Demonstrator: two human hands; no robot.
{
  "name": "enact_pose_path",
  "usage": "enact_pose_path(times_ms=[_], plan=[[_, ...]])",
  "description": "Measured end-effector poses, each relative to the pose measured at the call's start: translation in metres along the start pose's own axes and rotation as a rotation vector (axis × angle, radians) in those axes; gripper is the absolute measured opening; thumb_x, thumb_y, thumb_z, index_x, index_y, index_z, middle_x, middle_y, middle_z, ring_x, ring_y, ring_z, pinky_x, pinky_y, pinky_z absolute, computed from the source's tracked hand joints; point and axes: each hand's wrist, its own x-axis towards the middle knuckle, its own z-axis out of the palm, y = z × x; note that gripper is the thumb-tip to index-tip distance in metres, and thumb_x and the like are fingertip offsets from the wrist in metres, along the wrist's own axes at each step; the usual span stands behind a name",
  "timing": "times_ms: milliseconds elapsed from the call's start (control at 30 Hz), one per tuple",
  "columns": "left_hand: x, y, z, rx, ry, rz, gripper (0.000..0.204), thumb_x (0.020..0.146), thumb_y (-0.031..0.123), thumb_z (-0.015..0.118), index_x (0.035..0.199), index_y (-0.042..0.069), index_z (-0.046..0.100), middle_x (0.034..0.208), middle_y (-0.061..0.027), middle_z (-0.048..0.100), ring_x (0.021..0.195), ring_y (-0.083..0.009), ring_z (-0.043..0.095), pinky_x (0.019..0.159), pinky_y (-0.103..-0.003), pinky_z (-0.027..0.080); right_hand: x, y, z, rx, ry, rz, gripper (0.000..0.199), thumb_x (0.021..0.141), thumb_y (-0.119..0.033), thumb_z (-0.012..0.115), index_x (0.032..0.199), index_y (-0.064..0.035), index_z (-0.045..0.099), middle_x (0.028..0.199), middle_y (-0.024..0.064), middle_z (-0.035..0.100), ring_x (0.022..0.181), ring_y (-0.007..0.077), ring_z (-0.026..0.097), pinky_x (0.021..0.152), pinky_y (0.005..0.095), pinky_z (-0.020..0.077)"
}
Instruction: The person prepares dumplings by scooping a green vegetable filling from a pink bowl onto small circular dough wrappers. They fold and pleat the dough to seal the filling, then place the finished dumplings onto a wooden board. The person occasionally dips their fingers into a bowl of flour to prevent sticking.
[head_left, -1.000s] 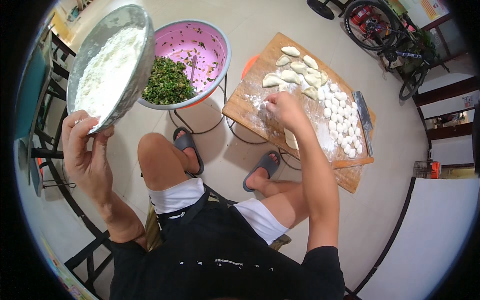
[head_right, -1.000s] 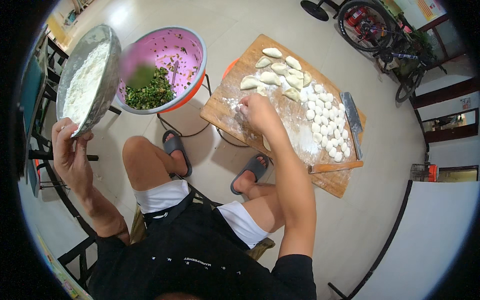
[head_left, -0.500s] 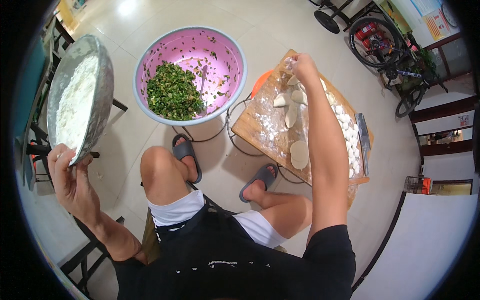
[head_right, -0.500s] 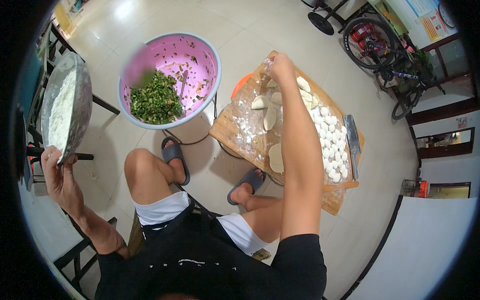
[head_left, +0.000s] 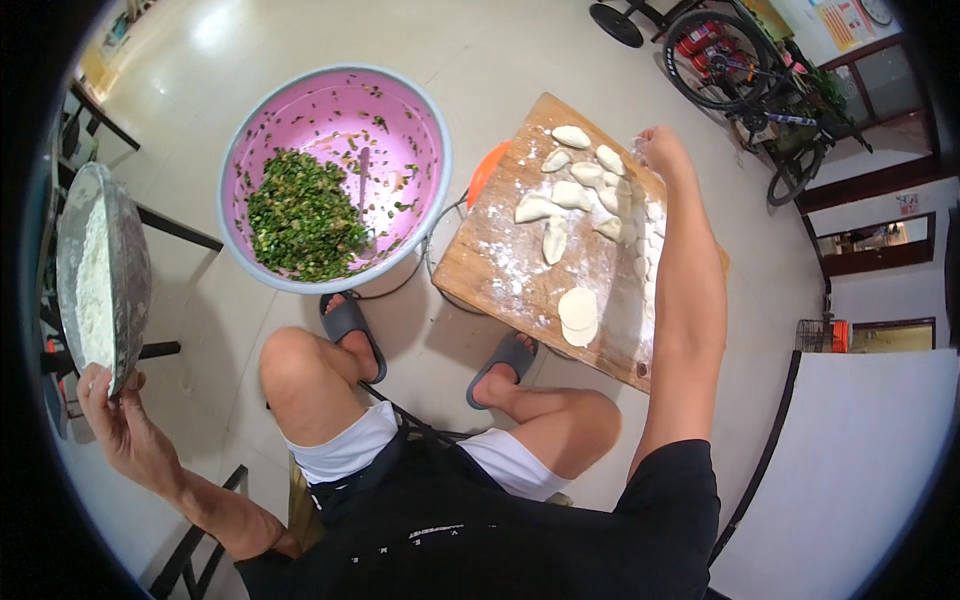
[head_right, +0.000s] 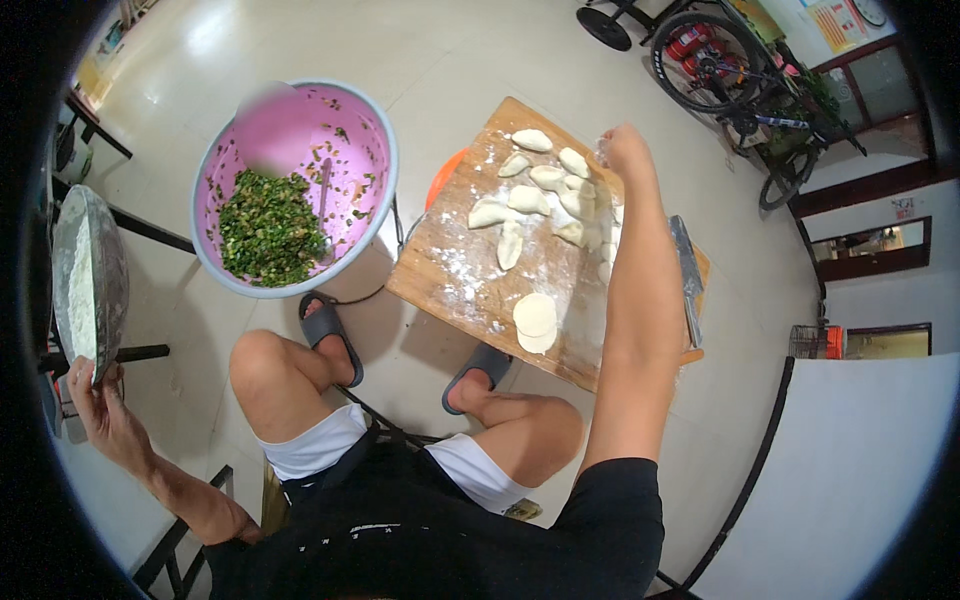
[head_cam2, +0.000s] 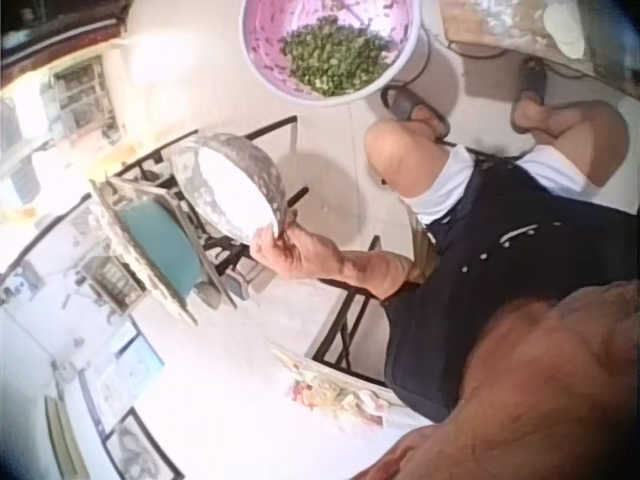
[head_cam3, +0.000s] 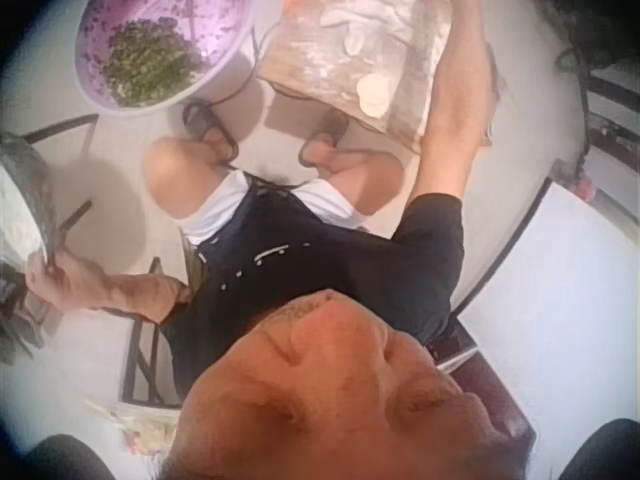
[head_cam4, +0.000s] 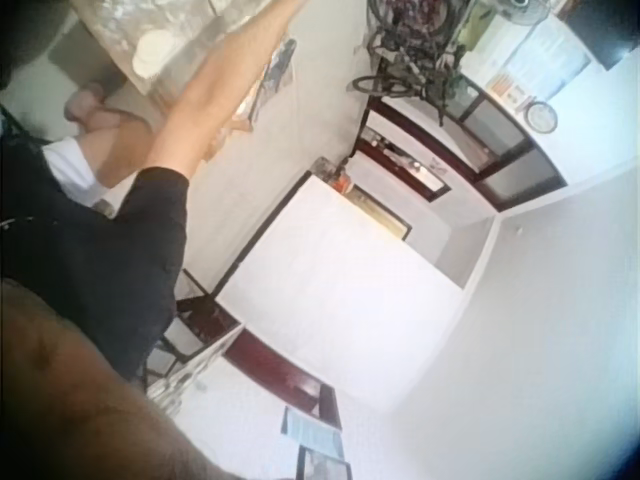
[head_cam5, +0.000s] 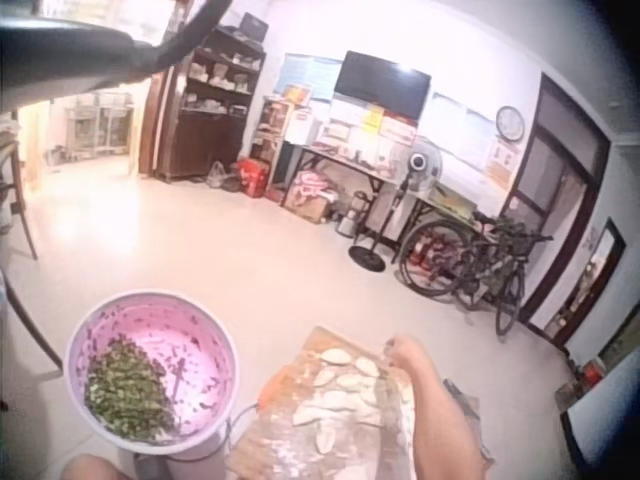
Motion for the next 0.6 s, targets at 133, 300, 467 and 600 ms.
enact_pose_path(times_ms=[133,300,467,600], plan=[[-0.004,-0.012,-0.012,0.009,-0.001,-0.016,0.021,0.099,-0.003,0.057,0.120,0.001,0.060,0.124,-0.0087,0.054,0.102,-0.0168,0.058,0.085,-0.029,0.052,-0.015,0.046,-0.006,-0.135,0.257,-0.029,0.015,0.088,-0.006,0.060,0.087,0.0034,0.072,0.066,0.0115,0.066,0.061,0.0195,0.065,0.056,0.0348,0.0493],[-0.015,-0.011,-0.033,0.068,0.017,-0.045,0.020,0.100,-0.001,0.058,0.120,0.001,0.061,0.125,-0.0094,0.055,0.108,-0.0184,0.057,0.087,-0.030,0.053,-0.026,0.096,-0.008,-0.261,0.260,-0.055,0.014,0.088,-0.005,0.060,0.087,0.0026,0.071,0.066,0.0100,0.066,0.059,0.0201,0.063,0.056,0.0351,0.0483],[-0.035,-0.010,-0.083,0.235,0.055,-0.054,0.023,0.101,0.002,0.057,0.124,0.001,0.061,0.127,-0.0079,0.057,0.107,-0.0174,0.058,0.088,-0.029,0.054,-0.092,0.052,-0.004,0.146,-0.064,0.148,0.019,0.087,-0.015,0.066,0.090,0.0020,0.075,0.074,0.0143,0.070,0.063,0.0252,0.064,0.060,0.0409,0.0490],[-0.054,-0.020,-0.127,0.348,0.126,-0.134,0.025,0.103,0.007,0.055,0.128,0.003,0.060,0.130,-0.0081,0.058,0.103,-0.0189,0.063,0.090,-0.030,0.054,-0.168,-0.026,-0.007,0.168,-0.211,0.040,0.018,0.089,-0.010,0.064,0.098,0.0012,0.074,0.075,0.0111,0.070,0.064,0.0186,0.062,0.062,0.0367,0.0497]])
